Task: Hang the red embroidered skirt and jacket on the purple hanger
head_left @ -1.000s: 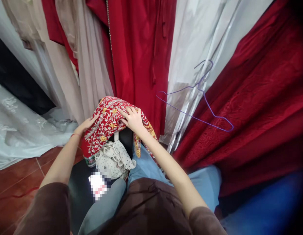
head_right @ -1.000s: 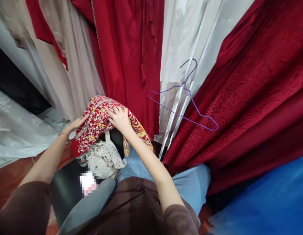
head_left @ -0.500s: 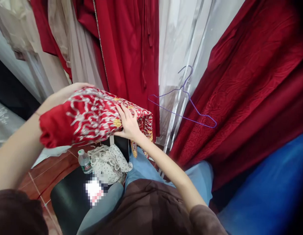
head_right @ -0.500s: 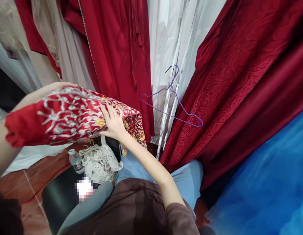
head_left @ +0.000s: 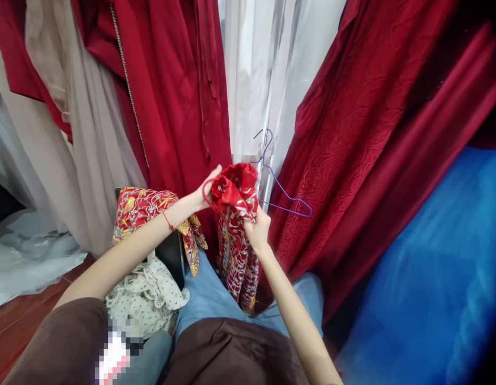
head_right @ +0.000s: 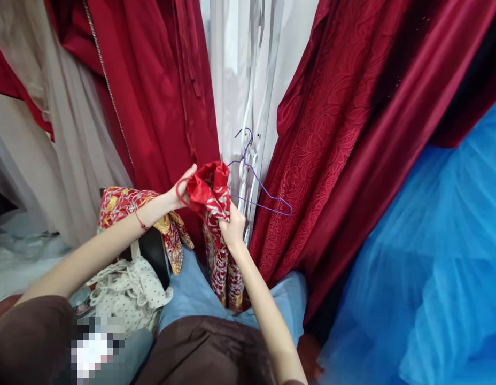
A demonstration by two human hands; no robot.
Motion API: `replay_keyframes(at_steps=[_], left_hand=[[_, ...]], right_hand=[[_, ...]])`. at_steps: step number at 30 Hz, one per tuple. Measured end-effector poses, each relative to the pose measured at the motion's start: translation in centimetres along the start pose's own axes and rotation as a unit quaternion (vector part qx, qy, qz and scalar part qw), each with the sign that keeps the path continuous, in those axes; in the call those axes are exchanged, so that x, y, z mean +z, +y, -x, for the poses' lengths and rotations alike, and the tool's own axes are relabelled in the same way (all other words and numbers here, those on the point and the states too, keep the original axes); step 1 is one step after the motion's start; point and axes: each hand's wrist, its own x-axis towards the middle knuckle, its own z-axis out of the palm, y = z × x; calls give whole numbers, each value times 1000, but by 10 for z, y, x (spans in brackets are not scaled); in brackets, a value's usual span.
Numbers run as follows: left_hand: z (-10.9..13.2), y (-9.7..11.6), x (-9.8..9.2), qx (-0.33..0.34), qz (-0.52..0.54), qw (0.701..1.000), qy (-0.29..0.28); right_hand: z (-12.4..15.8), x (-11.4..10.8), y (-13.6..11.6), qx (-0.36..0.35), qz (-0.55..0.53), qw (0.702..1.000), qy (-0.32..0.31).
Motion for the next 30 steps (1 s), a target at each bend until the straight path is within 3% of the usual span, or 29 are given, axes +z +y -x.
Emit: replay_keyframes(at_steps=[4,7,9,12,14,16,20,22,25,27,30], left_hand=[[-16,-54,19,-103,41,994,-5],[-22,-82,17,-73,42,996,13],[-28,-89,16,-39,1,999,26],[-41,-83,19,8,-190,980,51],[-48,-71,22,44,-341,939,29],[-52,-57,23,88,-439,894,-16],[-53,-31,18,144,-518,838,-97],[-53,-25,16,144,-514,832,-151],[-51,-24,13,134,-472,847,-207],[-48,-26,8,98,-442,863,-225],[-44,-30,-8,-35,-440,862,-249]], right_hand=[[36,-7,43,40,22,994,-95],[44,-19,53,71,37,991,-108],[38,-30,48,48,67,990,-113],[21,-44,28,-85,180,966,-163],[10,-49,15,-195,249,922,-225],[2,-50,9,-249,293,882,-272],[-17,-59,22,-178,420,854,-250],[-27,-68,35,-149,482,828,-246],[-38,-85,52,-157,520,786,-295],[-41,-94,60,-176,519,773,-319],[-44,-106,69,-190,521,776,-301]])
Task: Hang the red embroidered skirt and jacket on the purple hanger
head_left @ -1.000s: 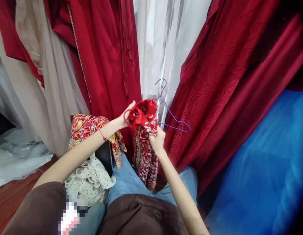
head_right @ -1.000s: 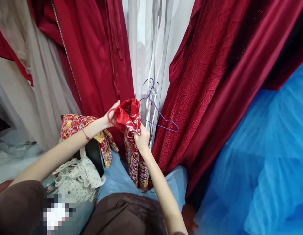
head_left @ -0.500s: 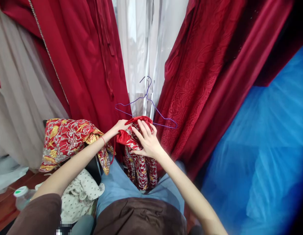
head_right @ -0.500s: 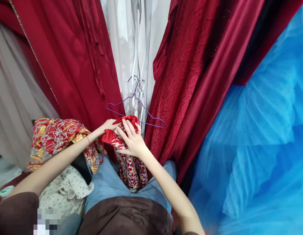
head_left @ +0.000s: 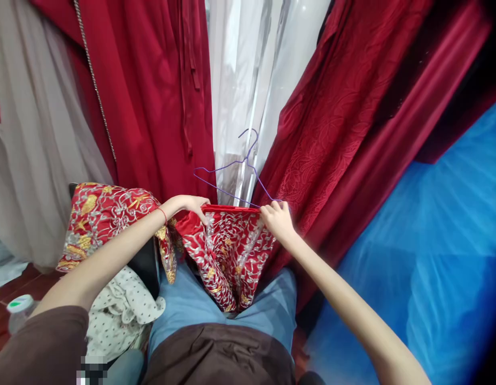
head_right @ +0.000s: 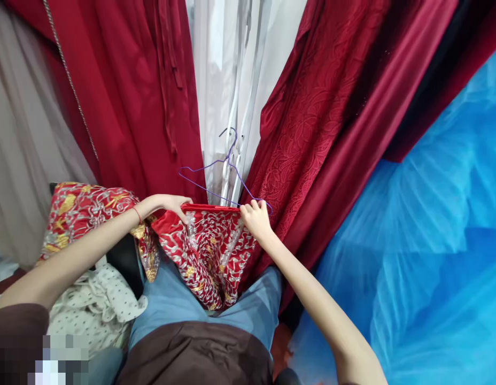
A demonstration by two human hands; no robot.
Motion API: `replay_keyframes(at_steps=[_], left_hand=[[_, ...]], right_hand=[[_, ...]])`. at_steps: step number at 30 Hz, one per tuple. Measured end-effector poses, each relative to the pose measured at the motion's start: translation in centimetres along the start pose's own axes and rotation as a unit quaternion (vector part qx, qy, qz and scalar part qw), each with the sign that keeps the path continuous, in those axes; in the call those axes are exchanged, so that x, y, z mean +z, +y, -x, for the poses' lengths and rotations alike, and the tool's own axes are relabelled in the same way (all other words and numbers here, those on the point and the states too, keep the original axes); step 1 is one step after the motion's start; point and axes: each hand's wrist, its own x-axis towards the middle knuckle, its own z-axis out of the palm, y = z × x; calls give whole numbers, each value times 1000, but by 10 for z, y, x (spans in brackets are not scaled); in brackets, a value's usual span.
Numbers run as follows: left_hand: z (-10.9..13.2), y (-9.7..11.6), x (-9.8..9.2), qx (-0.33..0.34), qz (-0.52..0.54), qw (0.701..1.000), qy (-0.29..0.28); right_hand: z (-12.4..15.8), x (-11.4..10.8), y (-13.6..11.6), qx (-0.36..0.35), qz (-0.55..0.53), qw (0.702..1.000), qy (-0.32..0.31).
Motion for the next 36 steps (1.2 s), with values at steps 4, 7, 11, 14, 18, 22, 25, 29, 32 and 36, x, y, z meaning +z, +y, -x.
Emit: replay_keyframes(at_steps=[4,7,11,14,18,22,25,29,32,36], left_hand=[[13,-26,-5,-146,-34,984,-99],[15,-39,-5,-161,-103,981,-30],[-2,-42,-6,-196,-176,959,109],[-21,-38,-3,-218,-198,939,178],[-38,-27,17,-177,-288,878,339],[-48,-18,38,-15,-380,836,395],[-56,-17,40,85,-380,846,365],[-64,-21,31,107,-385,865,304],[-61,-24,30,108,-365,882,279],[-43,-26,40,118,-353,886,277]], right_hand=[[8,9,20,15,-4,999,33],[18,17,35,21,-32,996,78],[36,17,40,-25,-130,984,122],[51,8,28,-80,-226,968,70],[67,3,17,-123,-268,952,-84],[78,14,37,-87,-168,970,-153],[84,26,58,-55,-116,976,-175],[87,36,73,-56,-104,973,-200],[89,39,74,-55,-115,972,-199],[91,34,73,-56,-94,979,-172]])
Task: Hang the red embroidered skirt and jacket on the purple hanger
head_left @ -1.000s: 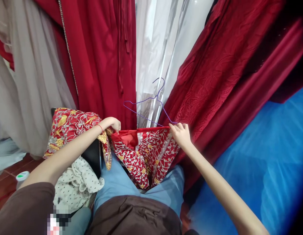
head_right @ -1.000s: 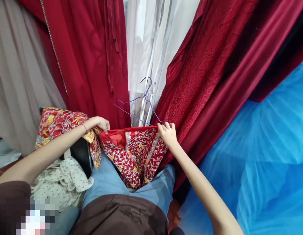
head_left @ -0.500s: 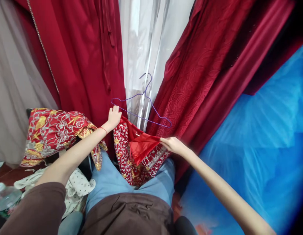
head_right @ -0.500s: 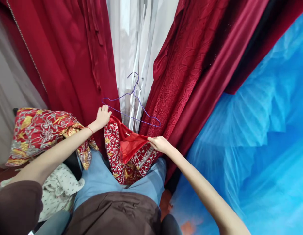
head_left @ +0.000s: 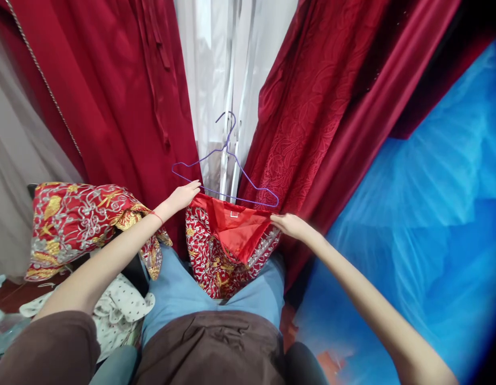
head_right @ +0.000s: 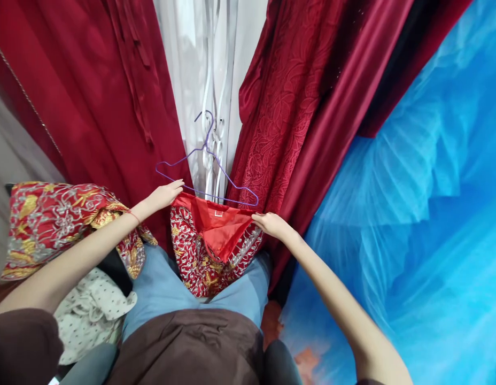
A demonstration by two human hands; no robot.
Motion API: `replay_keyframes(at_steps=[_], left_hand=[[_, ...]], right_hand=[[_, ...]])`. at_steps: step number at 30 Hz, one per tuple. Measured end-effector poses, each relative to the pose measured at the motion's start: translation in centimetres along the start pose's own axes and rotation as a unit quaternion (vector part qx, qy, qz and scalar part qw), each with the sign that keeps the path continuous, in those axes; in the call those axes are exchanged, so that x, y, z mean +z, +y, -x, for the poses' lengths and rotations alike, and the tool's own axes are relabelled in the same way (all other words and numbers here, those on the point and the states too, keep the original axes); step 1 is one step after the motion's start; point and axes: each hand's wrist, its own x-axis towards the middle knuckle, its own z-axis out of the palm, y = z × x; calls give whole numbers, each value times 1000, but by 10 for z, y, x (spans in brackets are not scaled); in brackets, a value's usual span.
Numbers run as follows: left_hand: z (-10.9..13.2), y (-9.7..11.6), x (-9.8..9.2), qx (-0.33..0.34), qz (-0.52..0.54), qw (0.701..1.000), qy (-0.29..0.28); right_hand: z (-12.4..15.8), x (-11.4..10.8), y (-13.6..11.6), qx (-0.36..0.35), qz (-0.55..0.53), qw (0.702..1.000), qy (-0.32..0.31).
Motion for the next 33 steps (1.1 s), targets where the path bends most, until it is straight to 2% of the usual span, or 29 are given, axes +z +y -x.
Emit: replay_keyframes(at_steps=[3,7,10,12,15,19,23,27,33], left_hand=[[15,3,-6,3,-13,1000,-6],[25,4,-16,7,-34,999,-22],[26,8,-19,17,-38,999,-30],[27,12,-19,25,-32,999,-31],[30,14,-17,20,-17,999,-23],[40,7,-19,19,11,1000,-1],[47,3,-25,31,17,999,14],[48,13,-29,24,3,1000,-4],[52,25,-33,8,-30,999,-19]], right_hand=[[9,-14,0,-4,63,997,44],[21,-45,11,4,113,988,108],[19,-65,18,17,125,980,152],[11,-71,18,18,137,978,158],[-2,-68,17,25,132,982,135],[-6,-54,22,58,84,988,117],[-3,-46,29,105,127,983,83],[-6,-46,30,127,161,978,50],[-6,-44,30,123,156,978,70]])
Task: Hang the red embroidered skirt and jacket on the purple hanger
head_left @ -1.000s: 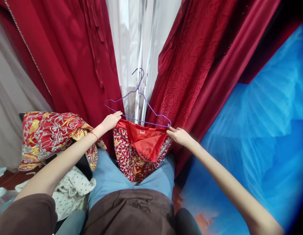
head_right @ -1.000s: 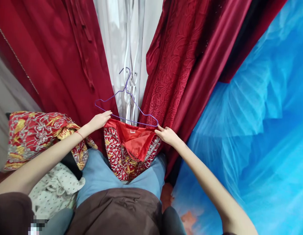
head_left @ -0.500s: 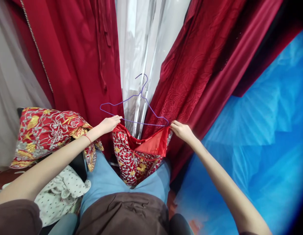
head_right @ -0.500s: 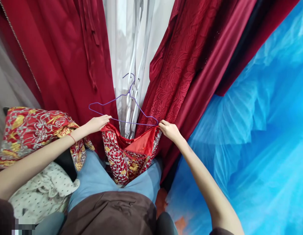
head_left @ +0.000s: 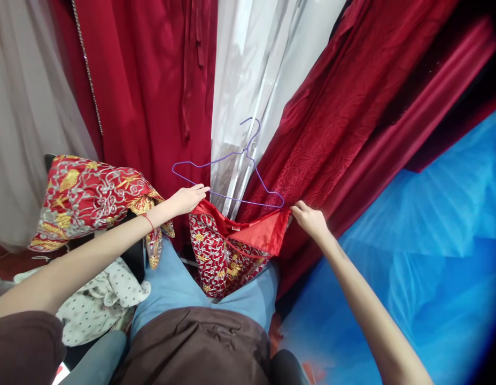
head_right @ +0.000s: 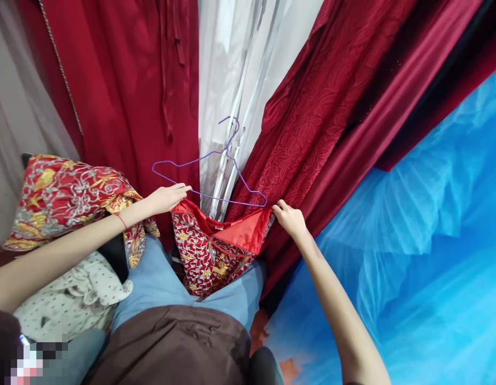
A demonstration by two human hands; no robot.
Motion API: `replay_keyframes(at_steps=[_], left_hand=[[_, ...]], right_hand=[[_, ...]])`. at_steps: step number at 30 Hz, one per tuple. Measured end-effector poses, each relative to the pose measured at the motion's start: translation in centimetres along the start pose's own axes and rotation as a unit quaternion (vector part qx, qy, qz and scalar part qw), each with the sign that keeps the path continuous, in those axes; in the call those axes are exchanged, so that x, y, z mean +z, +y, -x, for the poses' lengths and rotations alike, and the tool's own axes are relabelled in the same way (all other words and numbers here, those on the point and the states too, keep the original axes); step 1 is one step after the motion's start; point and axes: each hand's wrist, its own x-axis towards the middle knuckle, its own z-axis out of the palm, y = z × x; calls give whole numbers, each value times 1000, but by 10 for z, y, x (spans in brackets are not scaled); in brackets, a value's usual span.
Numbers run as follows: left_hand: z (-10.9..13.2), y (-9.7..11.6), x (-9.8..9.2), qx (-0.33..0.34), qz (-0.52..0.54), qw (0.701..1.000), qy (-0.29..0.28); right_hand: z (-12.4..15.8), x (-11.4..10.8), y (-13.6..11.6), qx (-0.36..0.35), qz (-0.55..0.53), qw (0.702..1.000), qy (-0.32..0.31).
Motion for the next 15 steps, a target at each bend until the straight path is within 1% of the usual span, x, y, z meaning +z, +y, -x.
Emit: replay_keyframes(at_steps=[5,10,13,15], left_hand=[[3,3,-5,4,-2,1000,-18],[5,5,-9,9,12,1000,-7],[5,6,-8,20,21,1000,1],[4,7,-6,26,23,999,7]], right_hand=[[-2,2,-1,18,-10,1000,2],[-7,1,-3,31,-19,999,-4],[-16,-6,-5,39,-25,999,-4],[-27,-12,-7,47,-35,998,-3]])
